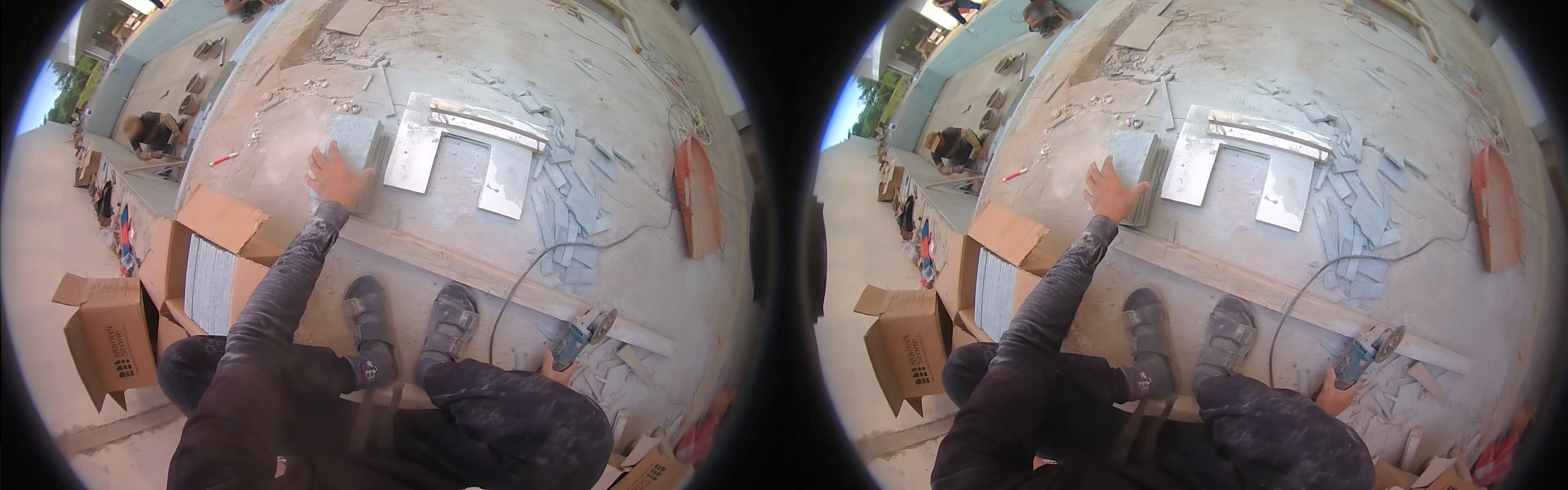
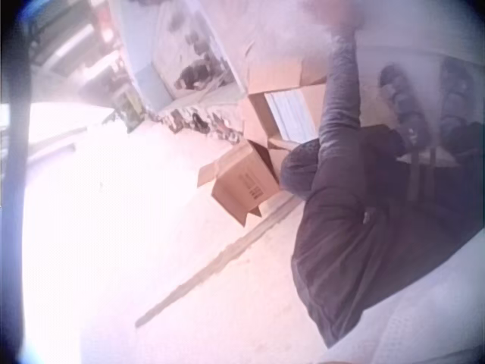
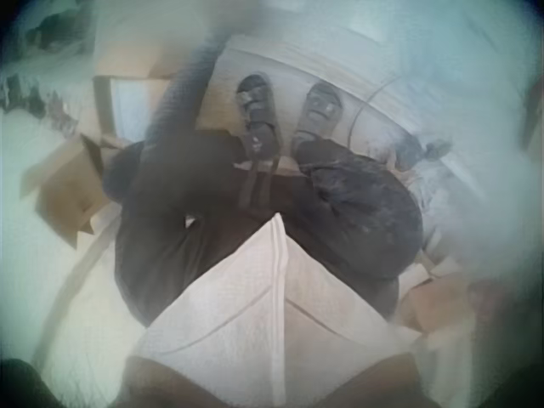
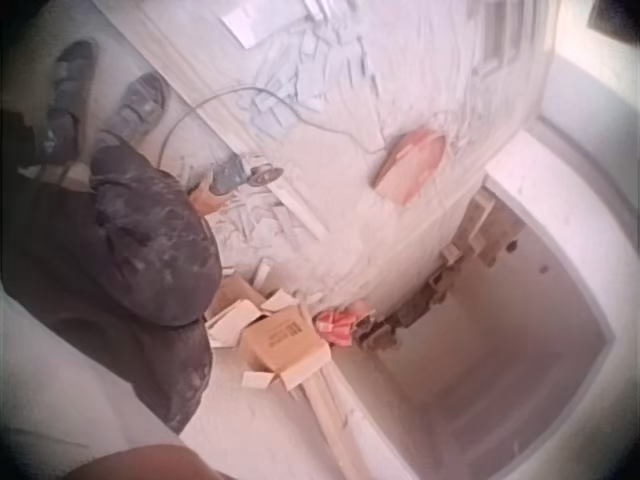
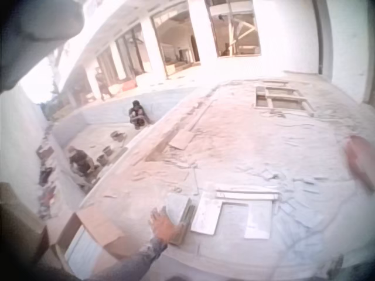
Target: The person uses a handheld power grinder to cut edges and shape several rectangular green tiles while sitting on a concrete floor near a construction site.
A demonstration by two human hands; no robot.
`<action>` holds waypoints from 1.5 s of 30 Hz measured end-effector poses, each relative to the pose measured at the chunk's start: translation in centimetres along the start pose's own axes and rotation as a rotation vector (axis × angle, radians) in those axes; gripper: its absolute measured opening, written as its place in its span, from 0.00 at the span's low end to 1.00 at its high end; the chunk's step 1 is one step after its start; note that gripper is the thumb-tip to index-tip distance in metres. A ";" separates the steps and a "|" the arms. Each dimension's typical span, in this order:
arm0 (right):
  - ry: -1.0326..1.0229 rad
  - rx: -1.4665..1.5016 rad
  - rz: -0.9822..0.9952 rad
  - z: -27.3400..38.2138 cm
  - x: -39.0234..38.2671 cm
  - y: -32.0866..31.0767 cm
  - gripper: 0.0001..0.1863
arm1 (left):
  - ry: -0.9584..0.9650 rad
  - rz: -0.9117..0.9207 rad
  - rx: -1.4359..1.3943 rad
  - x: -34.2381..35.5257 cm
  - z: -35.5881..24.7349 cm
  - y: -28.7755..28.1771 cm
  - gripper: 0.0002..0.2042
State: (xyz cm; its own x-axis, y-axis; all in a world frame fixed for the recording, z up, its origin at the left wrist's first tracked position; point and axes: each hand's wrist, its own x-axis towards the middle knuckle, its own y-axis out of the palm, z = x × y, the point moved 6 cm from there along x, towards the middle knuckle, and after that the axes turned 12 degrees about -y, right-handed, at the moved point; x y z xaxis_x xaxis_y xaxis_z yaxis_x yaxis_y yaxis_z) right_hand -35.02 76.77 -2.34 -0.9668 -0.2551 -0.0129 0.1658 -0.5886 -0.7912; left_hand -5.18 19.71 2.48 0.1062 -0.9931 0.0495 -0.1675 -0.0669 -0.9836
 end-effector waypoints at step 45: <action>0.009 -0.077 0.036 -3.2 -3.5 -0.2 0.31 | -0.027 1.420 -0.933 -18.3 -8.5 4.2 0.18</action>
State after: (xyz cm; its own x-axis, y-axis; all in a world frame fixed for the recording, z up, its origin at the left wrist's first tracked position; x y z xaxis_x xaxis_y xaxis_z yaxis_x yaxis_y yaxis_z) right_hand -32.26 80.23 -4.13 -0.9623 -0.2678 -0.0476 0.1855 -0.5182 -0.8349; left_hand -16.15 36.75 -1.09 -0.6098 -0.3148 -0.7274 -0.6141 0.7679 0.1825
